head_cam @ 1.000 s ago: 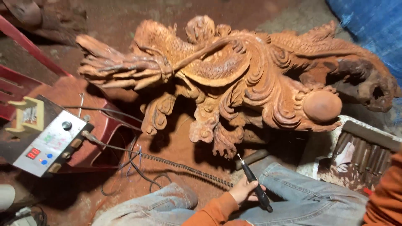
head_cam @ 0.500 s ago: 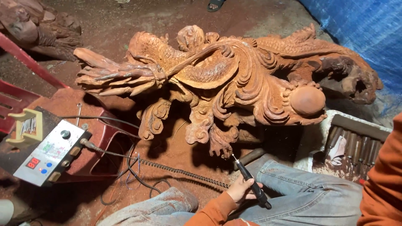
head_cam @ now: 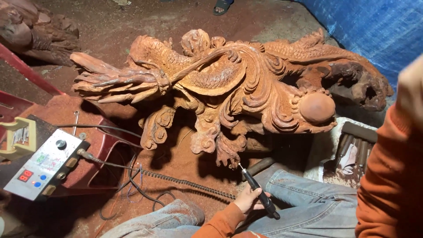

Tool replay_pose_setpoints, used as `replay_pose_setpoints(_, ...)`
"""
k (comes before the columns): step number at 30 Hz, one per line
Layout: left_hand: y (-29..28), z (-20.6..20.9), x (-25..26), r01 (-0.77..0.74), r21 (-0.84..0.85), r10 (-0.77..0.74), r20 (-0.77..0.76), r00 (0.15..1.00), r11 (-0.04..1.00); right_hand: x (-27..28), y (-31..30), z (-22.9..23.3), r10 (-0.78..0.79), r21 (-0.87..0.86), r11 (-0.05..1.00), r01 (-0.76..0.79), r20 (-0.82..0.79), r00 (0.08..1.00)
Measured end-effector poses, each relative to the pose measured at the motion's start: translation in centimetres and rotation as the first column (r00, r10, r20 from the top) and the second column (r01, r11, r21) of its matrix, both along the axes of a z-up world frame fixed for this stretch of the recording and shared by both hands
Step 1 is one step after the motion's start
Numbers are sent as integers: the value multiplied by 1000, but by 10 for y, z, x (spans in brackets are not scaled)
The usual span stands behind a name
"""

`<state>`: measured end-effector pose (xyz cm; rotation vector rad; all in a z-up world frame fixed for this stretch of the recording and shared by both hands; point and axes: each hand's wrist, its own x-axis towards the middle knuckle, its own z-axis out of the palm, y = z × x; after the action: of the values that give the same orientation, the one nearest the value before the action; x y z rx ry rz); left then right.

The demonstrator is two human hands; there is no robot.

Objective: Carving intricate details on a large wooden sculpture using a handheld rotary tool.

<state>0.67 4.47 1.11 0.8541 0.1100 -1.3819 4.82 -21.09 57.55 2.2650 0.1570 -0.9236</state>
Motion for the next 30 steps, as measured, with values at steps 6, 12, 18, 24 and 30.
replay_pose_setpoints(6, 3, -9, 3, -28, -35, 27, -26, 999, 999, 32, 22, -64, 174, -160, 970, -183, -69, 982)
replay_pose_setpoints(12, 1, -19, -12, -148, -72, 133, -175, 975, 986, 31, 49, -263, -567, 633, 511, 581, -259, 782)
replay_pose_setpoints(18, -21, -52, -32, -158, -154, 124, -214, 969, 975, -33, 70, -460, -775, 829, 69, 555, -306, 553)
replay_pose_setpoints(24, -20, -31, -35, -115, 78, 118, -26, 993, 990, -54, 89, -497, -671, 838, -69, 541, -441, 596)
replay_pose_setpoints(30, -24, -40, -42, -144, 0, 144, -41, 989, 990, -31, 115, -474, -734, 872, -3, 489, -334, 591)
